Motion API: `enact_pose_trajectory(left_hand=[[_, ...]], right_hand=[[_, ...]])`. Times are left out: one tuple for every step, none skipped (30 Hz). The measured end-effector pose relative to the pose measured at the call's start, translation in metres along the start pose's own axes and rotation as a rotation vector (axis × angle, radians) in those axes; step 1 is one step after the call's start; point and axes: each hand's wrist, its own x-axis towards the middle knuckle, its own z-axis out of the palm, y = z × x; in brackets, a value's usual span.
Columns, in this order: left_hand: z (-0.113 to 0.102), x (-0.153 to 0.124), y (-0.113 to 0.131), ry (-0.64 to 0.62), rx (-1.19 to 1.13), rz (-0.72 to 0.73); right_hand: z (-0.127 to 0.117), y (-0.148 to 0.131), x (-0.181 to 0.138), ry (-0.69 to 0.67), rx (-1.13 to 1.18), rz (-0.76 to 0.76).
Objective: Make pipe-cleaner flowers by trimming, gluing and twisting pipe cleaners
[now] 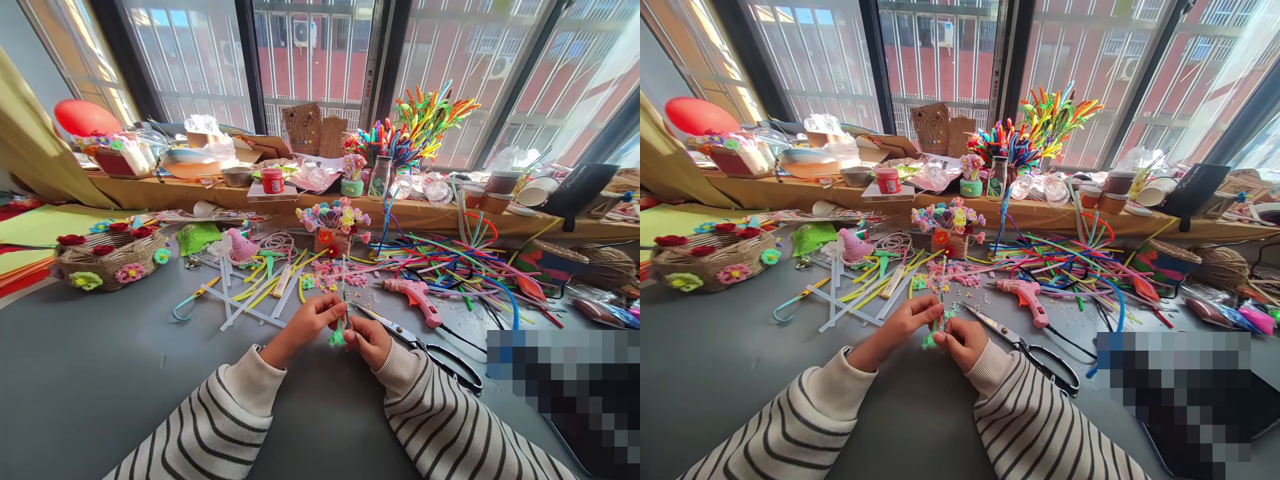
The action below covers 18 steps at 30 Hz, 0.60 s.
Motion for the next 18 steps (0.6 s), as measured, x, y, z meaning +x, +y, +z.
enact_pose_trajectory(left_hand=[[0.0000, 0.0000, -0.0003, -0.006, -0.001, -0.004], [-0.0001, 0.0000, -0.0007, -0.004, -0.001, -0.006], [-0.0002, 0.0000, -0.0012, 0.001, 0.000, -0.007], [-0.0003, 0.0001, -0.0017, 0.006, 0.001, -0.006], [-0.0005, 0.0003, -0.0021, 0.010, 0.004, -0.004], [-0.0005, 0.0004, -0.0025, 0.010, 0.007, -0.002], [-0.0006, 0.0005, -0.0027, 0.010, 0.011, 0.001], [-0.0007, 0.0006, -0.0027, 0.011, 0.012, 0.005], [-0.0007, 0.0005, -0.0026, 0.014, 0.011, 0.010], [-0.0007, 0.0004, -0.0022, 0.016, 0.007, 0.016], [-0.0007, 0.0002, -0.0017, 0.018, 0.002, 0.020], [-0.0006, -0.0001, -0.0010, 0.019, -0.001, 0.024], [-0.0004, -0.0003, -0.0002, 0.020, -0.003, 0.026], [-0.0002, -0.0004, 0.0006, 0.020, -0.001, 0.026], [0.0000, -0.0006, 0.0013, 0.019, 0.003, 0.022], [0.0002, -0.0006, 0.0019, 0.017, 0.009, 0.017], [0.0003, -0.0005, 0.0022, 0.015, 0.014, 0.012], [0.0004, -0.0004, 0.0023, 0.015, 0.018, 0.010]], right_hand=[[-0.0001, 0.0001, 0.0001, 0.010, -0.009, 0.002], [-0.0002, 0.0004, 0.0004, 0.026, -0.020, 0.010], [-0.0002, 0.0008, 0.0007, 0.046, -0.030, 0.021], [-0.0001, 0.0013, 0.0012, 0.064, -0.036, 0.030], [-0.0001, 0.0016, 0.0016, 0.077, -0.035, 0.038], [-0.0001, 0.0019, 0.0020, 0.081, -0.028, 0.042], [-0.0001, 0.0020, 0.0022, 0.079, -0.018, 0.044], [-0.0003, 0.0019, 0.0023, 0.073, -0.010, 0.042], [-0.0005, 0.0017, 0.0022, 0.063, -0.006, 0.037], [-0.0008, 0.0012, 0.0020, 0.054, -0.005, 0.030], [-0.0012, 0.0006, 0.0016, 0.045, -0.007, 0.023], [-0.0015, 0.0000, 0.0012, 0.036, -0.010, 0.014], [-0.0019, -0.0007, 0.0007, 0.027, -0.012, 0.007], [-0.0021, -0.0012, 0.0004, 0.019, -0.013, 0.001], [-0.0022, -0.0015, 0.0002, 0.013, -0.012, 0.000], [-0.0022, -0.0015, 0.0001, 0.012, -0.010, 0.005], [-0.0020, -0.0013, 0.0002, 0.016, -0.007, 0.011], [-0.0017, -0.0009, 0.0005, 0.029, -0.004, 0.019]])
